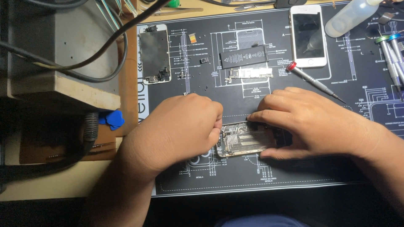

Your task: Disassembling a mobile phone by removing internal screws and components using a precision screwdriver.

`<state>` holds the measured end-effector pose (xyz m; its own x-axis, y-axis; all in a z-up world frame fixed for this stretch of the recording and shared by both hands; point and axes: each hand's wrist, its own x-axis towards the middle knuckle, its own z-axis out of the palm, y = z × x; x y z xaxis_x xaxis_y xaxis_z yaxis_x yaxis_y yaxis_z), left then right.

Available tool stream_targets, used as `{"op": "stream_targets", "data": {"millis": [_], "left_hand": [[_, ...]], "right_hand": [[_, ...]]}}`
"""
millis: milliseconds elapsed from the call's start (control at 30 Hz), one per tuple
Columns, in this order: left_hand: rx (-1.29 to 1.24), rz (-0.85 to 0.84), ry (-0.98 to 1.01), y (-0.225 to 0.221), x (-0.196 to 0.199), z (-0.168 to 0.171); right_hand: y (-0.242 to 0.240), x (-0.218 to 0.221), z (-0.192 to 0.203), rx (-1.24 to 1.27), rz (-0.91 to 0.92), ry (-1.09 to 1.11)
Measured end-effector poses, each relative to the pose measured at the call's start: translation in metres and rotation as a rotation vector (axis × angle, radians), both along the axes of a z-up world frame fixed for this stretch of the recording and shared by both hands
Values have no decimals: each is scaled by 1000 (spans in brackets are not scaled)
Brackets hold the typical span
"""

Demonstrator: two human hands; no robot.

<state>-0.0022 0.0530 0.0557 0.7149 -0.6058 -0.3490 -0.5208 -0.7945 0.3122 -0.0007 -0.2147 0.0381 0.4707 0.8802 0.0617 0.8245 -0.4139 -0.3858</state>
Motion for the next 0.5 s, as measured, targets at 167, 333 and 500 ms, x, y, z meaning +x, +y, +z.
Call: {"op": "stream_targets", "data": {"millis": [167,333,500], "left_hand": [[21,-16,10,-5,0,-1],[65,1,42,-4,1,4],[-157,106,-35,-1,1,12]], "right_hand": [[-1,0,-1,-3,1,4],[-1,0,-1,-1,0,-2],[-2,-1,1,-29,-30,-8]]}}
